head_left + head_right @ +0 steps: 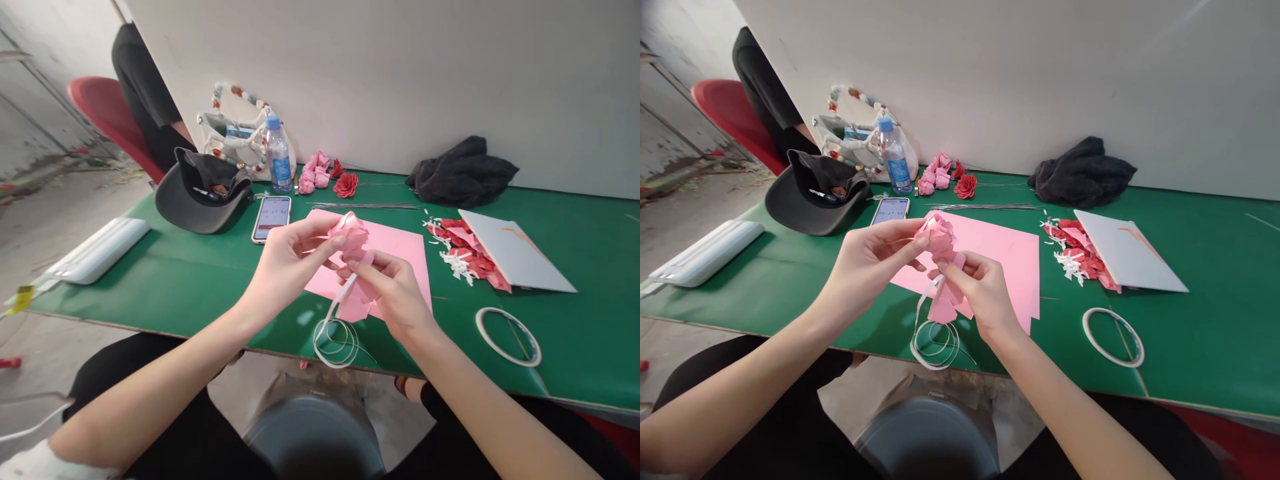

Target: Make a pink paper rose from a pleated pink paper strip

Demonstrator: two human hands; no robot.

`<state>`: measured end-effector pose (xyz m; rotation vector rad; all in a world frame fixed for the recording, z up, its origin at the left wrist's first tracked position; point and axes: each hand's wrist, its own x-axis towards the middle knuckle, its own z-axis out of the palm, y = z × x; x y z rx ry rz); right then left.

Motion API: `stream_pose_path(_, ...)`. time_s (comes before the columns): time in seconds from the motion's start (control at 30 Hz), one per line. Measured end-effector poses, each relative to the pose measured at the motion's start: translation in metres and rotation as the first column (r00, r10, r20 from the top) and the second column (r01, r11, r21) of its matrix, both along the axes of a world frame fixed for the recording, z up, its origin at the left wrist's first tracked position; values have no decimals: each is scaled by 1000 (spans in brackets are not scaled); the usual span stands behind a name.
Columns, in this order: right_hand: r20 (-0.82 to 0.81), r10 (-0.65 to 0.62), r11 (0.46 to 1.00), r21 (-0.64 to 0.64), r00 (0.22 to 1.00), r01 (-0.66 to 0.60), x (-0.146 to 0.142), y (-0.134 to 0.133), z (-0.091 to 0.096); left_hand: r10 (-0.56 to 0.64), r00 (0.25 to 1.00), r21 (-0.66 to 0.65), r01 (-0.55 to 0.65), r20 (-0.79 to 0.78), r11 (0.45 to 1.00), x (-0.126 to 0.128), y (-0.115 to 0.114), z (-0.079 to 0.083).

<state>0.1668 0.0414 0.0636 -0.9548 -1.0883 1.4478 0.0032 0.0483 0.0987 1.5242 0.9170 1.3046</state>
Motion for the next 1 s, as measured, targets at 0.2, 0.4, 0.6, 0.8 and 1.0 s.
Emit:
stream_pose_path(0.2,3,-55,998,37,998,55,-5,-2,1,27,1000,58,-28,14,998,2,-1,-5)
stream_pose_path(0.4,-21,-75,997,33,997,76,-8,-3,2,68,998,66,-69,15,995,9,-3,-14)
stream_pose_path(0.6,-22,-71,997,20,997,72,-6,-2,-1,47,998,41,-50,52,998,9,-3,-14)
stream_pose_path(0.8,48,-68,997,44,997,66,-6,-3,2,38,999,46,-39,24,998,6,0,-12)
stream_pose_path(1.0,64,-82,997,17,995,81,-5,-3,5,109,992,68,-104,-61,992,11,-3,-15)
